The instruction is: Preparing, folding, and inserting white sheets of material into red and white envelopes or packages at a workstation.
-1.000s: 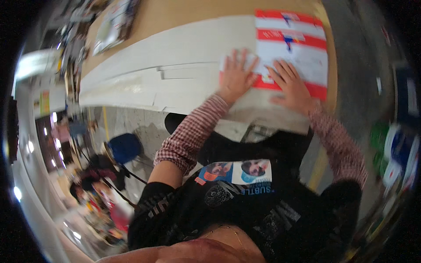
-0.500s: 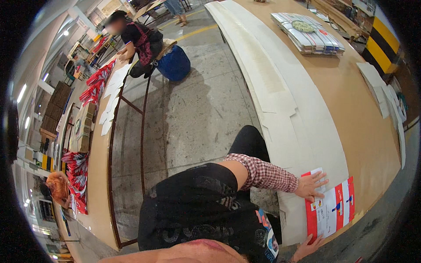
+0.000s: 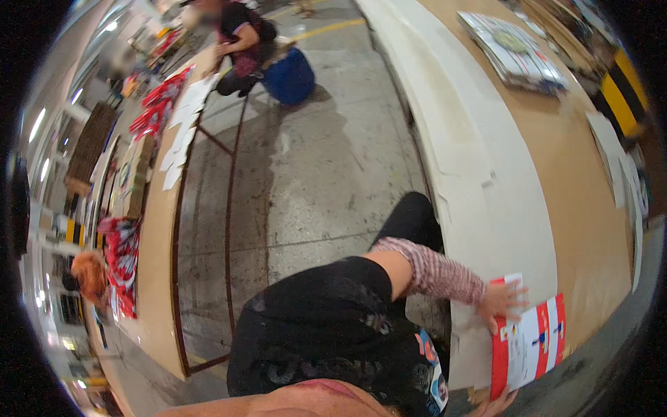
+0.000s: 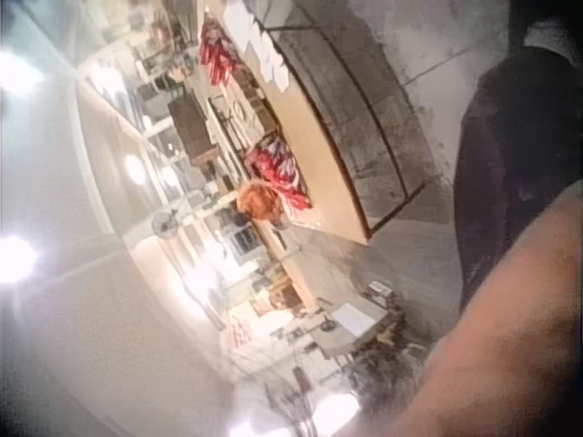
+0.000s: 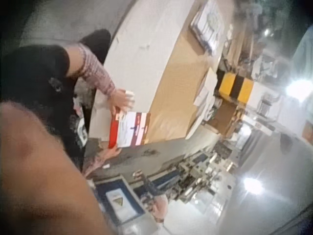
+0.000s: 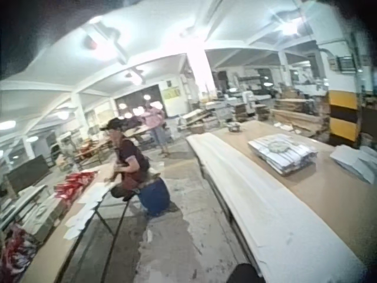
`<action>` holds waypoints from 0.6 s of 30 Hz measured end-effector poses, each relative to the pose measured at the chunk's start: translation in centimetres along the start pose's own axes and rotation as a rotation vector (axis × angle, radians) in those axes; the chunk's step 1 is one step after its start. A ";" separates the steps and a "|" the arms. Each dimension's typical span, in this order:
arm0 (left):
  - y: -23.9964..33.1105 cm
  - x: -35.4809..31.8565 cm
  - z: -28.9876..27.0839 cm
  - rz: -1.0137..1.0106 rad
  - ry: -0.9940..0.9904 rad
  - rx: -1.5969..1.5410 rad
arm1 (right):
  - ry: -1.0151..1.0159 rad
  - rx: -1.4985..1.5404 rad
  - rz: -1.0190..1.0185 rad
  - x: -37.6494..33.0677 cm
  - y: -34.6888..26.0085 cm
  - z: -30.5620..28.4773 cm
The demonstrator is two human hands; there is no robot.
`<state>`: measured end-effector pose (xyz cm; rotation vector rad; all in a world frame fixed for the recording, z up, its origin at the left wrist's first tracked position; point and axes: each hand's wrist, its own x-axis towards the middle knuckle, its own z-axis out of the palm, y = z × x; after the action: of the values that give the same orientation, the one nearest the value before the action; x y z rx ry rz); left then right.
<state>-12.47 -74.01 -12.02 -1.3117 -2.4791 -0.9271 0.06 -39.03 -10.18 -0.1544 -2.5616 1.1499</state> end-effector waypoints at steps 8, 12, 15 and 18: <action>-2.5 0.8 -9.1 0.219 0.290 0.456 | -0.024 1.018 0.473 10.5 -5.3 -0.2; -6.8 3.3 -14.3 -0.095 0.315 0.680 | -0.128 1.371 0.451 13.9 -11.9 3.0; -13.4 4.2 -16.6 -0.346 0.257 0.761 | -0.109 1.133 0.457 12.0 -11.2 6.1; -20.7 4.3 -18.1 -0.605 0.225 0.858 | -0.095 0.851 0.383 7.8 -12.2 7.8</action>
<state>-33.67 -90.61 -5.05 -0.1816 -2.6076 -0.0041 -9.48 -50.90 -4.00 -0.3903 -1.9255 2.3136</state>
